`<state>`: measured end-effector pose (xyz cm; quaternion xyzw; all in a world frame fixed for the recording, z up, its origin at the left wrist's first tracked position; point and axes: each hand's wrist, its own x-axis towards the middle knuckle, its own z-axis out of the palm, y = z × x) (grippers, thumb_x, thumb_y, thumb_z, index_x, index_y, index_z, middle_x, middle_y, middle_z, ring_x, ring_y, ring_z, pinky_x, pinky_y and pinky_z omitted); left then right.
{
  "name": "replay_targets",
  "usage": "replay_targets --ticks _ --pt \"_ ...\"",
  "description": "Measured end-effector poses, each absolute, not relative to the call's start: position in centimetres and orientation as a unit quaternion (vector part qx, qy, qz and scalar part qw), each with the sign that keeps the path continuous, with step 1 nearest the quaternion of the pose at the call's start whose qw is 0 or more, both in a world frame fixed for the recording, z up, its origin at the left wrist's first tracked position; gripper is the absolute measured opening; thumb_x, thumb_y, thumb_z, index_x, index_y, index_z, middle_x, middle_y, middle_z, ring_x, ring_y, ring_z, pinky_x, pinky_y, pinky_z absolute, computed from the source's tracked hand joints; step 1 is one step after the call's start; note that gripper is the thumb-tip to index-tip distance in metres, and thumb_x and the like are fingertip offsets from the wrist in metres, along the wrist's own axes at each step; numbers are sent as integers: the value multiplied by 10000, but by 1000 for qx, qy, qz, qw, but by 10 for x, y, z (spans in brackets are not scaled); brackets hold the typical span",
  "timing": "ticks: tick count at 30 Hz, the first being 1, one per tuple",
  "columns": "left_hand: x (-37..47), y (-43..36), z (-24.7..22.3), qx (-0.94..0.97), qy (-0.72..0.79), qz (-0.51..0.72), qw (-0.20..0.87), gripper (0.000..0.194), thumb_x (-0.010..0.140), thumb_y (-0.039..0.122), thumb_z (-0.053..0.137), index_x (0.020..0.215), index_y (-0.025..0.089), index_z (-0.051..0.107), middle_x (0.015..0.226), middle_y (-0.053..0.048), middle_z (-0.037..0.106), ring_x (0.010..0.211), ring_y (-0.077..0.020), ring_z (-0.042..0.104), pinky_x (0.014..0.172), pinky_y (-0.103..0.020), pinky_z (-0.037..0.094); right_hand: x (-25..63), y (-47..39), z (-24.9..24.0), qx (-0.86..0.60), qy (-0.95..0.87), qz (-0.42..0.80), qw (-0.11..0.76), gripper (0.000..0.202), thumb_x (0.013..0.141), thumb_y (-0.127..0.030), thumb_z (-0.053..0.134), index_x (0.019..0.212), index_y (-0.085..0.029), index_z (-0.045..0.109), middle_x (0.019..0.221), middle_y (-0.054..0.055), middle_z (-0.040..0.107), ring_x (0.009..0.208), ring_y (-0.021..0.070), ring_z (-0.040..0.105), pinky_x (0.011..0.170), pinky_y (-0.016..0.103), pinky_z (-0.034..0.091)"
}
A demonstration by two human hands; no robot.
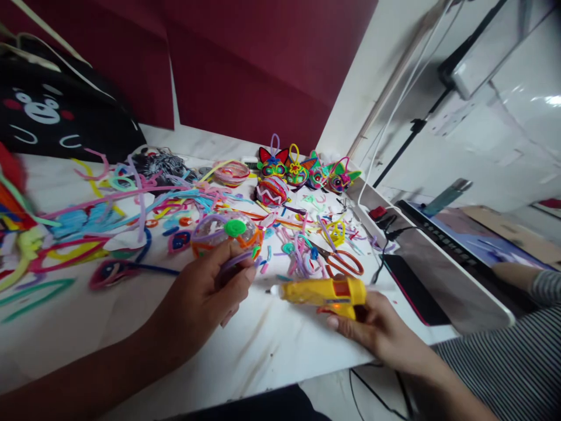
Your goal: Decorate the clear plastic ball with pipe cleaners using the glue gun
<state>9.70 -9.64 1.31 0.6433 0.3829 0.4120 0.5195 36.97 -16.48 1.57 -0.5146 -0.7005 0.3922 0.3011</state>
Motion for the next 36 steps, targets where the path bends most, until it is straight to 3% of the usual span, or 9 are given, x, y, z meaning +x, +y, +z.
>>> replay_targets --ticks 4,8,11,15,19,21,24,27,36 --pt "97 -95 11 647 386 407 516 187 900 369 557 819 218 482 496 106 449 380 -53 402 364 -138 357 353 -146 21 -492 -591 568 294 357 807 -415 770 1006 -176 596 886 26 641 744 126 579 611 217 449" --pt "97 -94 9 644 381 408 523 195 907 376 561 826 220 476 518 108 465 386 -45 409 369 -130 356 345 -127 18 -487 -568 619 238 472 723 -437 830 1001 -163 565 880 25 632 713 114 559 614 223 441" --pt "98 -94 11 634 379 412 533 200 898 385 566 831 219 476 521 112 458 383 -43 404 361 -126 345 347 -118 13 -533 -611 555 188 453 725 -460 820 963 -166 571 757 -24 574 603 94 498 522 213 391" --pt "99 -96 15 637 391 405 526 195 887 374 559 811 211 482 490 115 451 367 -40 393 359 -127 332 350 -116 16 -597 -725 311 148 343 826 -488 719 886 -165 622 656 -28 544 553 101 459 492 230 326" --pt "100 -97 15 644 397 399 518 206 876 394 544 803 217 469 459 121 423 349 -52 389 351 -145 328 336 -124 29 -562 -771 181 238 225 886 -356 655 1009 -172 691 908 79 682 790 181 611 681 298 444" --pt "100 -97 14 648 402 392 514 204 870 402 534 806 220 467 446 121 420 344 -64 396 347 -158 335 321 -127 33 -520 -755 250 312 159 900 -312 631 950 -177 699 858 53 682 751 154 605 674 282 447" --pt "99 -98 15 660 406 388 499 204 868 407 519 800 222 465 427 118 434 337 -72 404 349 -169 343 295 -126 33 -474 -651 424 415 211 871 -378 669 899 -170 690 732 7 632 623 109 540 571 242 408" --pt "99 -98 17 668 407 389 486 211 863 411 510 783 222 460 403 115 442 326 -76 406 351 -175 344 276 -122 31 -430 -563 539 455 283 797 -440 750 844 -169 679 637 -38 570 539 78 469 516 218 368" --pt "98 -98 15 682 401 389 472 201 886 403 485 787 232 450 456 111 469 346 -82 422 347 -187 360 258 -120 28 -419 -463 590 512 330 643 -419 875 722 -159 687 563 -41 607 490 72 513 481 194 371"
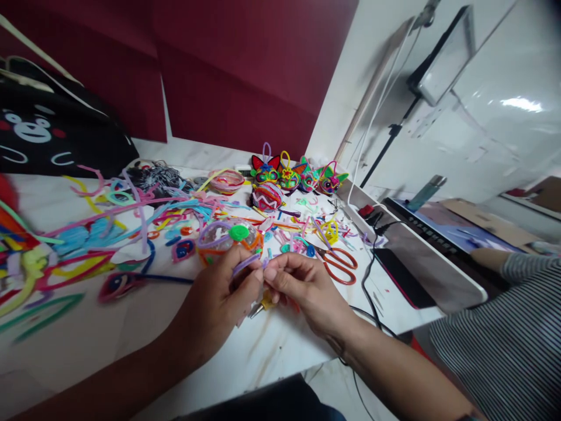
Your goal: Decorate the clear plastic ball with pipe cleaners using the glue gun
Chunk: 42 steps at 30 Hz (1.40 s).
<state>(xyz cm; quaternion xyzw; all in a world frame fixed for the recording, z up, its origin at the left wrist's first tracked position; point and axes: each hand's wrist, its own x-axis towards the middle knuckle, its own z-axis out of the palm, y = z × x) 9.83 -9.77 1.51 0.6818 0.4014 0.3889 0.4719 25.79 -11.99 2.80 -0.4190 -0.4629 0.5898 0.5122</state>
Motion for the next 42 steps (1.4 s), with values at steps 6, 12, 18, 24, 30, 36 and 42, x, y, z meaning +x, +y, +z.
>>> replay_targets --ticks 6,12,18,24,30,36,42 --pt "97 -100 18 690 400 403 449 182 895 385 460 792 240 425 481 114 450 382 -84 418 387 -200 371 250 -122 25 -418 -425 597 537 321 611 -392 894 714 -156 702 525 -49 599 463 62 493 466 188 348" --pt "97 -101 18 701 385 406 442 132 899 362 446 847 241 434 507 107 459 422 -100 440 421 -218 385 245 -124 22 -410 -403 605 551 306 625 -373 885 716 -157 690 516 -47 599 462 65 492 474 191 360" --pt "96 -102 19 693 392 410 446 101 875 337 462 878 247 417 529 105 480 423 -106 438 415 -224 381 240 -124 21 -410 -385 604 565 308 581 -340 907 707 -161 691 506 -53 593 446 60 469 462 188 351" --pt "97 -102 20 683 398 416 450 153 849 340 481 935 244 400 525 99 499 418 -118 463 411 -226 393 237 -124 20 -407 -378 602 574 298 580 -335 904 697 -162 691 499 -57 577 437 57 440 459 192 342" --pt "97 -102 19 682 393 417 454 166 852 328 475 962 250 379 521 104 492 421 -125 458 399 -224 393 235 -123 17 -412 -384 586 583 294 588 -337 896 705 -161 691 508 -52 581 423 55 419 438 194 320" --pt "96 -104 17 682 367 422 472 111 909 316 451 965 254 378 537 109 475 439 -117 446 417 -218 393 235 -121 16 -425 -387 578 579 245 615 -301 851 690 -163 663 490 -68 550 418 55 396 441 197 302" --pt "98 -104 24 687 355 429 466 241 1002 411 341 833 250 402 479 105 417 390 -104 395 391 -209 349 235 -122 13 -411 -392 589 575 191 677 -267 775 689 -174 609 449 -90 498 416 54 363 464 201 295"
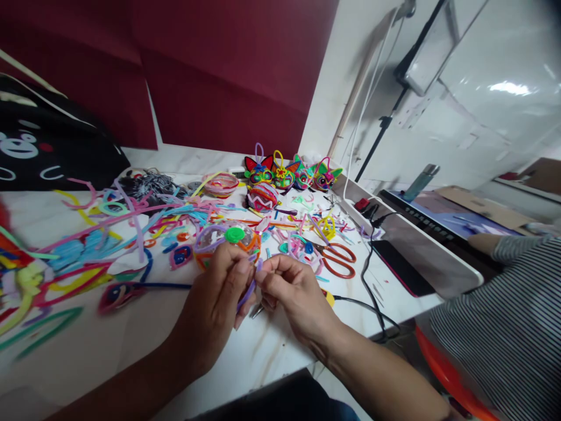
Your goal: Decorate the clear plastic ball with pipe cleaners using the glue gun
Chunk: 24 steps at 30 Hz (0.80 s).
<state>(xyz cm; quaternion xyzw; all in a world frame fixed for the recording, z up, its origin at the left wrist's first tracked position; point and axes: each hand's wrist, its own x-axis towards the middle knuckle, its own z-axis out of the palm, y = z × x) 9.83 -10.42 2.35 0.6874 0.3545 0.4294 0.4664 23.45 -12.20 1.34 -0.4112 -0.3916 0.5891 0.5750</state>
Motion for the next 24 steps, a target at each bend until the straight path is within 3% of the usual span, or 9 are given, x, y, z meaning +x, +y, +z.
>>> replay_targets --ticks 7,12,18,24 --pt "97 -99 25 731 364 429 386 250 971 374 406 776 235 478 578 56 553 500 -127 555 487 -233 444 239 -125 15 -389 -407 589 579 188 712 -285 740 720 -180 585 482 -82 534 414 56 425 442 182 331" --pt "92 -95 27 761 361 447 301 246 933 329 501 721 221 561 600 61 547 530 -101 511 511 -206 405 244 -126 16 -395 -400 583 587 151 710 -233 721 728 -174 583 484 -78 541 417 53 436 431 167 336" --pt "90 -93 30 755 365 451 305 179 890 303 572 758 230 667 595 75 564 522 -81 481 469 -175 357 252 -126 16 -394 -414 572 589 116 702 -187 708 734 -167 599 506 -78 546 424 48 446 435 163 342" --pt "89 -94 32 761 358 442 310 207 884 301 577 713 221 663 559 80 539 487 -68 443 436 -161 325 255 -126 17 -386 -430 577 578 111 703 -166 697 737 -167 592 491 -85 519 421 47 422 430 164 326"
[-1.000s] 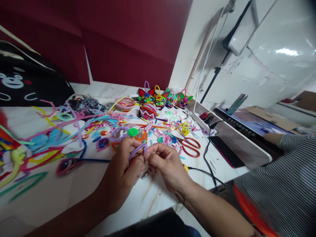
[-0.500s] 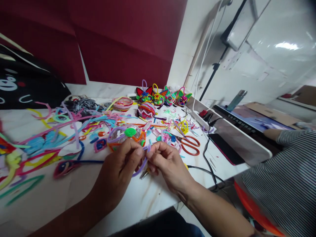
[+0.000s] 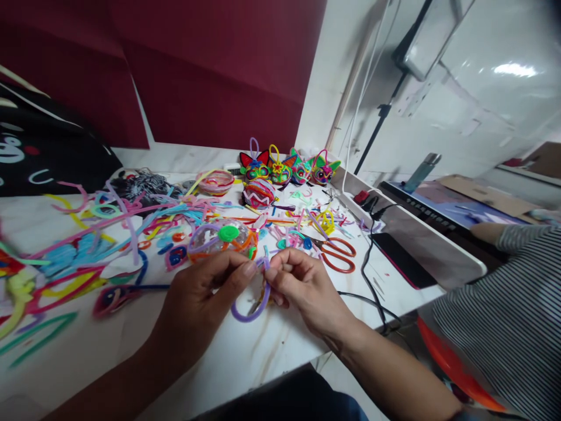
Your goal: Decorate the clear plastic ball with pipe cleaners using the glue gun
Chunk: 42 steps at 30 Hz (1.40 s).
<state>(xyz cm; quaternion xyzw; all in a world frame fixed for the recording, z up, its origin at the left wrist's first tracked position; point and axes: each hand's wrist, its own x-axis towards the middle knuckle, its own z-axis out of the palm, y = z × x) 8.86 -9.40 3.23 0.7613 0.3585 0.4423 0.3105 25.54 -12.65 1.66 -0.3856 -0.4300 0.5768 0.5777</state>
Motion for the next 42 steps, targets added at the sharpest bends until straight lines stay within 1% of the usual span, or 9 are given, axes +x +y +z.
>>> replay_targets --ticks 5,10,15,19,25,32,39,42 --pt "88 -94 33 773 346 426 318 224 903 294 560 710 225 653 564 83 536 492 -62 457 455 -148 341 257 -127 18 -378 -444 581 568 108 721 -177 694 759 -162 594 508 -81 523 430 44 428 439 164 331" --pt "91 -93 33 775 355 417 316 240 896 331 571 698 223 654 552 76 527 481 -68 466 452 -157 347 259 -128 19 -377 -460 578 559 119 756 -216 690 767 -164 584 507 -82 513 432 46 421 443 168 326" --pt "90 -92 30 779 354 417 308 229 898 333 570 718 228 667 576 70 554 502 -74 484 470 -161 362 260 -128 20 -386 -469 575 548 146 775 -261 693 770 -166 582 499 -83 501 437 52 419 449 175 326" --pt "90 -92 29 777 354 418 309 234 894 331 571 708 222 662 561 68 528 489 -75 459 451 -167 344 260 -128 19 -382 -468 579 547 158 759 -259 710 771 -168 581 504 -82 507 439 53 421 452 180 328" --pt "89 -91 26 776 351 418 316 232 891 320 565 694 226 643 544 71 499 475 -78 424 437 -176 322 260 -129 20 -379 -475 579 544 197 769 -298 726 771 -168 577 534 -79 519 444 48 421 457 185 330" --pt "89 -91 25 762 374 389 359 258 875 374 569 682 218 641 545 55 473 485 -95 418 449 -198 322 260 -130 20 -392 -491 566 534 226 799 -348 716 784 -170 577 525 -80 506 459 56 420 472 190 332" --pt "89 -90 27 749 380 372 395 293 871 416 555 676 210 629 554 49 443 501 -103 393 458 -208 310 261 -129 21 -403 -499 561 524 373 767 -502 756 817 -173 586 543 -74 507 473 66 427 481 201 337" --pt "89 -90 27 748 382 370 397 299 871 415 554 665 207 616 554 51 433 503 -101 387 460 -206 305 261 -130 22 -408 -504 554 522 411 762 -536 756 829 -165 593 558 -67 503 485 68 423 487 205 336"
